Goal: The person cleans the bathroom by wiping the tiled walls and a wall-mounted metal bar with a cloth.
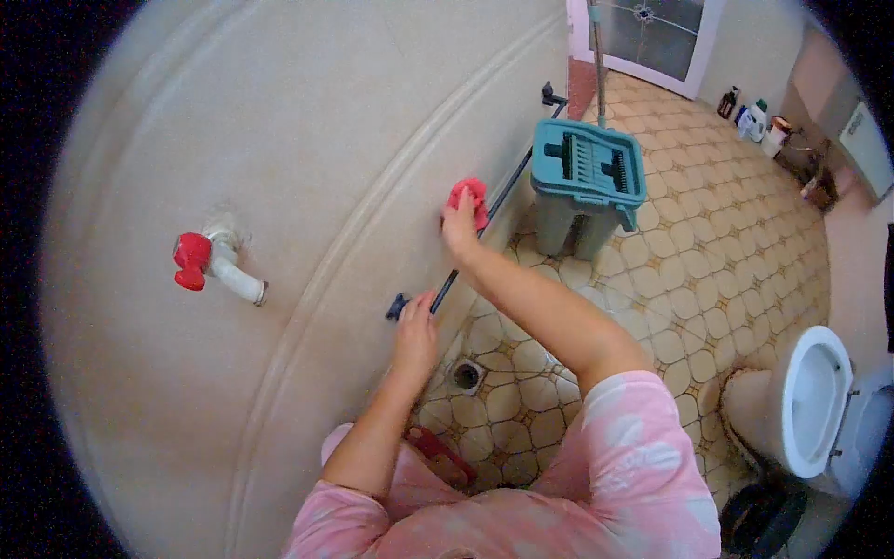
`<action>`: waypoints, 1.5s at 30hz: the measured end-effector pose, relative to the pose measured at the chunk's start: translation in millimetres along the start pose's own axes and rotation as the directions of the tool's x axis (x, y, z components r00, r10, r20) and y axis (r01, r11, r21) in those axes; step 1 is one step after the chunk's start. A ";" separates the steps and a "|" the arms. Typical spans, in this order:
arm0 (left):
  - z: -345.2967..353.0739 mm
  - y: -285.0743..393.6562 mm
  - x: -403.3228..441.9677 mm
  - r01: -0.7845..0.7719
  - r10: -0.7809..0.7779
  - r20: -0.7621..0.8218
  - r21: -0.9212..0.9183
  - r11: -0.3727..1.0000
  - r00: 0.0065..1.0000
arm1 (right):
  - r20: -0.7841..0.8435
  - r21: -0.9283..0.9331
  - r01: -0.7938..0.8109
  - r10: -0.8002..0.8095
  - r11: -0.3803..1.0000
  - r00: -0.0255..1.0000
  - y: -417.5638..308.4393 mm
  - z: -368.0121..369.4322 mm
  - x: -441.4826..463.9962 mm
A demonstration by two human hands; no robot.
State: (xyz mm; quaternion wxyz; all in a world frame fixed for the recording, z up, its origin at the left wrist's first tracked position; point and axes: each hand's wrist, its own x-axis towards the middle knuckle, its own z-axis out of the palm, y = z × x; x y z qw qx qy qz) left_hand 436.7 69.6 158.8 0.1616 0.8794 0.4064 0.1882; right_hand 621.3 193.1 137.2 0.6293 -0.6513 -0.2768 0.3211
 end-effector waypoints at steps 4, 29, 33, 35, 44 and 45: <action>-0.6 13.0 6.8 -0.045 0.045 -0.066 0.000 0.999 0.997 | 0.125 0.180 -0.126 0.104 0.976 0.987 -3.0 7.0 -22.8; 7.1 28.4 30.2 -0.051 0.066 -0.156 0.096 0.994 0.986 | 0.059 -0.068 0.704 -0.701 0.707 0.710 -113.3 -22.1 -16.0; 16.2 22.4 31.3 -0.024 0.047 -0.173 0.135 0.991 0.984 | 0.208 -0.034 0.752 -0.731 0.658 0.650 -94.1 -19.6 -53.9; 17.5 18.3 32.1 -0.008 0.030 -0.145 0.152 0.988 0.989 | 0.220 0.018 0.670 -0.657 0.742 0.721 -72.1 -16.5 -61.4; 1.7 21.0 30.8 -0.056 0.073 -0.172 0.100 0.993 0.982 | -0.009 0.096 0.375 -0.376 0.922 0.927 -18.3 -20.7 25.7; 0.9 21.2 28.8 -0.042 0.059 -0.170 0.098 0.994 0.984 | -0.012 0.158 0.310 -0.312 0.938 0.950 -15.4 -25.1 42.0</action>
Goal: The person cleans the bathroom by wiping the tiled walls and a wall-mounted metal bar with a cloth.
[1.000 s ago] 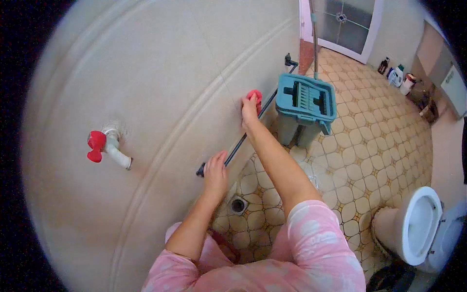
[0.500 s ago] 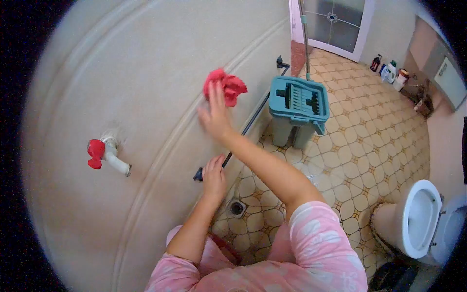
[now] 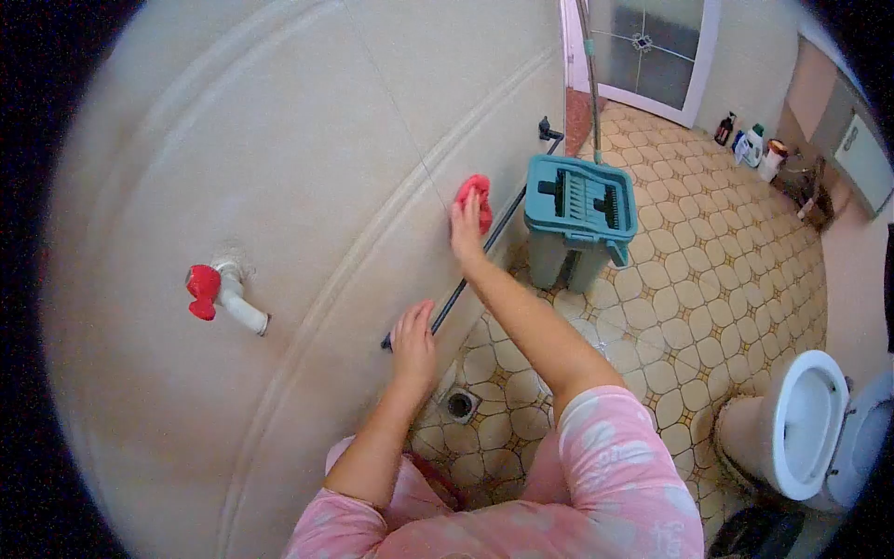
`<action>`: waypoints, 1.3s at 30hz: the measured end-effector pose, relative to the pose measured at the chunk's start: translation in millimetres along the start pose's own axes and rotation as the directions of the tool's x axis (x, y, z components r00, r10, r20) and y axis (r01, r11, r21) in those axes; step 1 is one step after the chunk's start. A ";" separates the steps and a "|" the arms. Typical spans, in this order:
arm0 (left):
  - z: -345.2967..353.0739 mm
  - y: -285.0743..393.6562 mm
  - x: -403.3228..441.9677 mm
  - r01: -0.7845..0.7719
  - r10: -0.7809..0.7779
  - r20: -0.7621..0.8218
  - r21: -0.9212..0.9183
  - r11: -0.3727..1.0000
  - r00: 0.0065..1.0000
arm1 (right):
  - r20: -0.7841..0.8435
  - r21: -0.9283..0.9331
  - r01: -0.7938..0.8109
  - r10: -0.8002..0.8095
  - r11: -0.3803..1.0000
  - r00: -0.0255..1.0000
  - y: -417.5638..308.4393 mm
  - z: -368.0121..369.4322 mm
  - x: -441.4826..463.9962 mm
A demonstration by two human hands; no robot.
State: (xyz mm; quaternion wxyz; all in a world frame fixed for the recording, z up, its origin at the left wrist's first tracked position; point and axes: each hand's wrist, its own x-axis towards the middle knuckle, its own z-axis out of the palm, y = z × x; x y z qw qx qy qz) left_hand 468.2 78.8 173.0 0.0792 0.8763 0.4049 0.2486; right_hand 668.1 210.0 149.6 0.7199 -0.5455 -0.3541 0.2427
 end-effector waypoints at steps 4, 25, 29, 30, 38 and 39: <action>-8.6 0.8 -1.3 -0.019 0.020 -0.022 0.031 0.999 1.000 | -0.039 0.253 -0.221 0.238 0.942 0.971 -11.2 -5.3 37.9; -56.4 -4.3 -8.3 -0.004 0.037 -0.215 0.154 0.988 0.976 | 0.597 -0.181 0.667 -0.458 0.723 0.659 -148.3 27.9 -121.4; -74.5 -4.2 -14.0 0.011 0.020 -0.166 0.180 0.984 0.986 | 0.649 -0.195 0.722 -0.464 0.664 0.602 -174.6 29.6 -121.6; -80.7 -0.5 -14.7 -0.013 0.048 -0.187 0.186 0.982 0.981 | 0.650 -0.228 0.755 -0.481 0.615 0.588 -186.1 31.8 -114.8; -114.3 9.8 -16.7 0.041 -0.013 -0.248 0.107 0.993 0.969 | 0.481 -0.329 0.853 -0.705 0.406 0.521 -281.4 75.8 -42.4; -116.9 11.3 -17.2 0.045 -0.019 -0.255 0.096 0.994 0.967 | 0.456 -0.298 0.818 -0.679 0.492 0.575 -298.8 73.7 -31.8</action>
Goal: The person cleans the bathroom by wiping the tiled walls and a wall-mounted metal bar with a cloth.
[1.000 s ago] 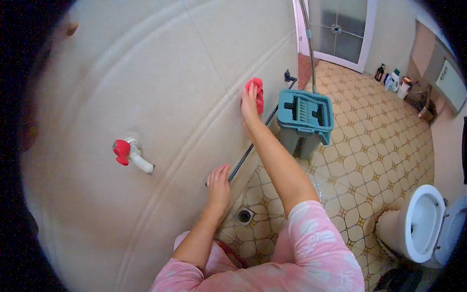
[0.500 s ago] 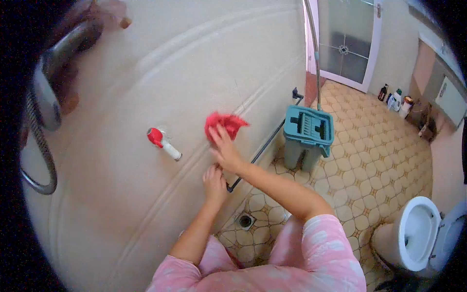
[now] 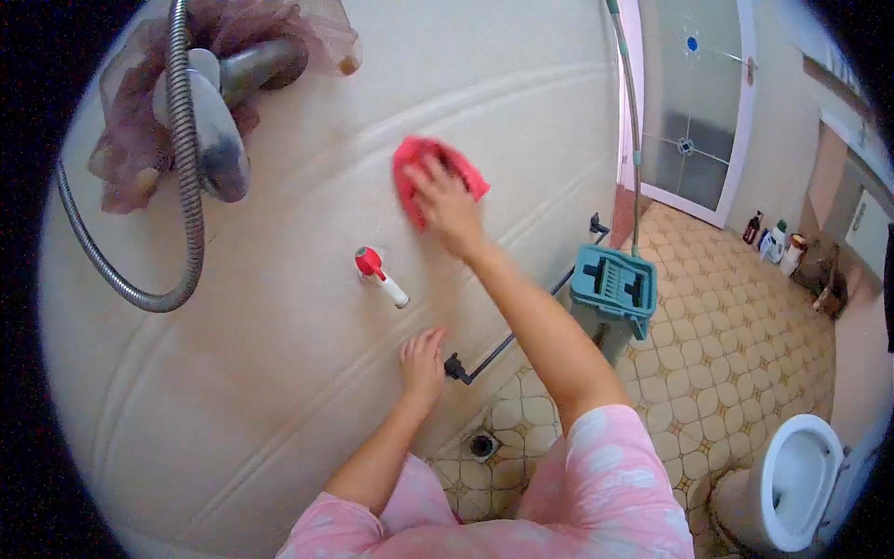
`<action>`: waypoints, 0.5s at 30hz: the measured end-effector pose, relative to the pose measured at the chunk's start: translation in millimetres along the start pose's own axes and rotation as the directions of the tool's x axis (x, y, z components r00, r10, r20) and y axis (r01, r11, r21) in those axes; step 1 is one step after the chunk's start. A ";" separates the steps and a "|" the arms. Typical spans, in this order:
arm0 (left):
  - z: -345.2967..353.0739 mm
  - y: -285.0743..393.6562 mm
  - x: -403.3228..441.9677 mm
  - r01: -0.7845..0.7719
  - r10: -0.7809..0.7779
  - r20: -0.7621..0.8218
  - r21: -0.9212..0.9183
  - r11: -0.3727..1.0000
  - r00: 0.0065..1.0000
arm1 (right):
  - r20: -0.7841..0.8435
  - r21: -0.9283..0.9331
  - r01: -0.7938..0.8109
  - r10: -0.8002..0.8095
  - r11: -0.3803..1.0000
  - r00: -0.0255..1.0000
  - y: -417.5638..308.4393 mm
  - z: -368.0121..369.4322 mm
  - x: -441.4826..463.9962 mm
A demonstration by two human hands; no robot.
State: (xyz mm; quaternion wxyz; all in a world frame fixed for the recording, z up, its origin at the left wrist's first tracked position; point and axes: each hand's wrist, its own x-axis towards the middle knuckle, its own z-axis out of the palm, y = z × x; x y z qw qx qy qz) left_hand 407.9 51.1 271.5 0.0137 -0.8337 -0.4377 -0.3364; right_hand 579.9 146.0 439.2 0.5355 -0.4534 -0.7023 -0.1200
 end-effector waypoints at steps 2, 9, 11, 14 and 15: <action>-4.2 -0.2 0.2 0.011 -0.011 0.007 0.014 1.000 1.000 | -0.170 0.065 -0.054 0.064 0.996 0.983 26.6 -1.5 24.6; -10.5 -3.4 -9.7 0.010 -0.009 -0.015 0.023 1.000 1.000 | -0.345 0.111 -0.263 0.285 0.958 0.894 100.5 11.8 10.3; -8.4 -5.6 -13.4 0.004 -0.004 -0.036 0.011 1.000 0.999 | -0.331 0.183 -0.324 0.369 0.928 0.869 106.1 27.3 -16.6; -8.8 -2.3 -15.8 0.010 -0.010 -0.019 0.023 1.000 1.000 | -0.315 0.230 -0.375 0.434 0.898 0.844 95.9 50.0 -64.2; -9.3 -0.8 -16.9 0.016 -0.016 -0.003 0.033 0.999 1.000 | -0.293 0.235 -0.383 0.441 0.893 0.849 84.7 56.2 -80.4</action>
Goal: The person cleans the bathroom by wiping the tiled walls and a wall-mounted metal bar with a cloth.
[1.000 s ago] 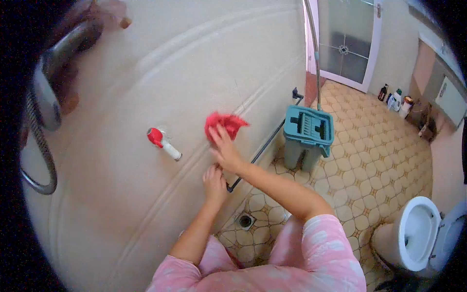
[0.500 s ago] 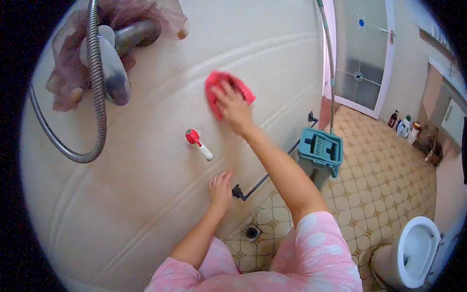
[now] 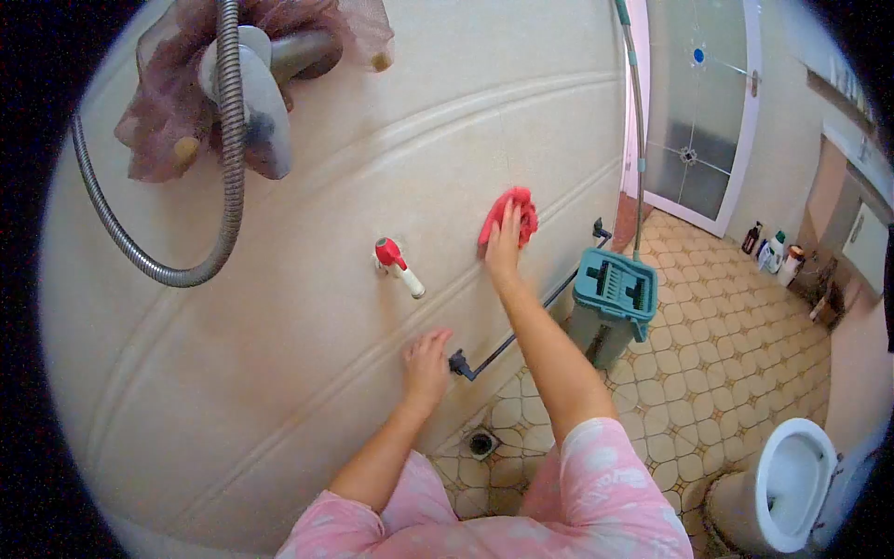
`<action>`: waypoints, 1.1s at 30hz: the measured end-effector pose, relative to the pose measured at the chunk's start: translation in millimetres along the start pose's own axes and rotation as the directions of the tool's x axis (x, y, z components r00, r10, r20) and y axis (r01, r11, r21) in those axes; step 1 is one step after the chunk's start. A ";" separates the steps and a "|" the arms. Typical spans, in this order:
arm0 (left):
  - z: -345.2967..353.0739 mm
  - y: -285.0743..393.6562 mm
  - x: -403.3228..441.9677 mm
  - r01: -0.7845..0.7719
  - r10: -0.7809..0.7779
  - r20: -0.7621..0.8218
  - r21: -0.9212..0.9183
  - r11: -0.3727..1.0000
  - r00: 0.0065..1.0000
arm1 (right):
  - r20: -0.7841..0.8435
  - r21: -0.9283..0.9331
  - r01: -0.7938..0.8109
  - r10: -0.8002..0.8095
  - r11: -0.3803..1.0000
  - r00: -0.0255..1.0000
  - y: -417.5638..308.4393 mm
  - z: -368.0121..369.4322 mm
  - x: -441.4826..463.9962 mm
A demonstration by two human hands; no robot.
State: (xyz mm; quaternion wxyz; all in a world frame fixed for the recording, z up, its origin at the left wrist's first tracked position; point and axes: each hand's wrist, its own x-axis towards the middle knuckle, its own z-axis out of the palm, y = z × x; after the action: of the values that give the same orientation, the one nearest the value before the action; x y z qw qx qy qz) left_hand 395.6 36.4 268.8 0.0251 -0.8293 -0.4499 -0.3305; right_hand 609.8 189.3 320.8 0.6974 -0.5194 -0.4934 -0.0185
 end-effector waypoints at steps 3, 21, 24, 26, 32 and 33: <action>2.6 -1.3 -2.1 0.029 -0.026 0.132 -0.017 0.999 0.991 | 0.074 0.010 0.056 -0.057 0.998 0.996 -15.0 4.3 -57.6; -6.0 7.3 6.5 0.041 -0.039 0.053 -0.043 0.998 0.998 | 0.075 -0.036 0.214 -0.211 0.976 0.975 -70.1 -6.1 80.2; -8.0 4.8 2.2 -0.003 0.003 0.013 -0.010 1.000 1.000 | -0.023 0.008 0.112 -0.112 0.994 0.993 -31.6 -2.8 69.7; -3.3 -2.3 -2.2 0.022 -0.021 0.018 -0.070 0.997 1.000 | -0.042 0.027 -0.034 0.035 0.999 0.999 -3.2 4.7 39.9; -10.9 4.5 -12.7 -0.044 0.042 -0.037 -0.055 0.998 0.998 | 0.015 0.051 -0.383 0.382 0.922 0.924 24.2 24.2 -91.7; -11.0 2.7 -13.4 -0.060 0.057 -0.042 -0.066 0.996 0.997 | 0.030 0.058 -0.421 0.420 0.905 0.907 23.7 28.6 -108.3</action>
State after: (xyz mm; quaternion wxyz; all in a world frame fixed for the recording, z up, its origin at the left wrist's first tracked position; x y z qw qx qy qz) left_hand 386.8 21.4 270.4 0.0158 -0.8357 -0.4134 -0.3611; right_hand 548.0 168.7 226.6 0.6969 -0.5915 -0.3761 0.1518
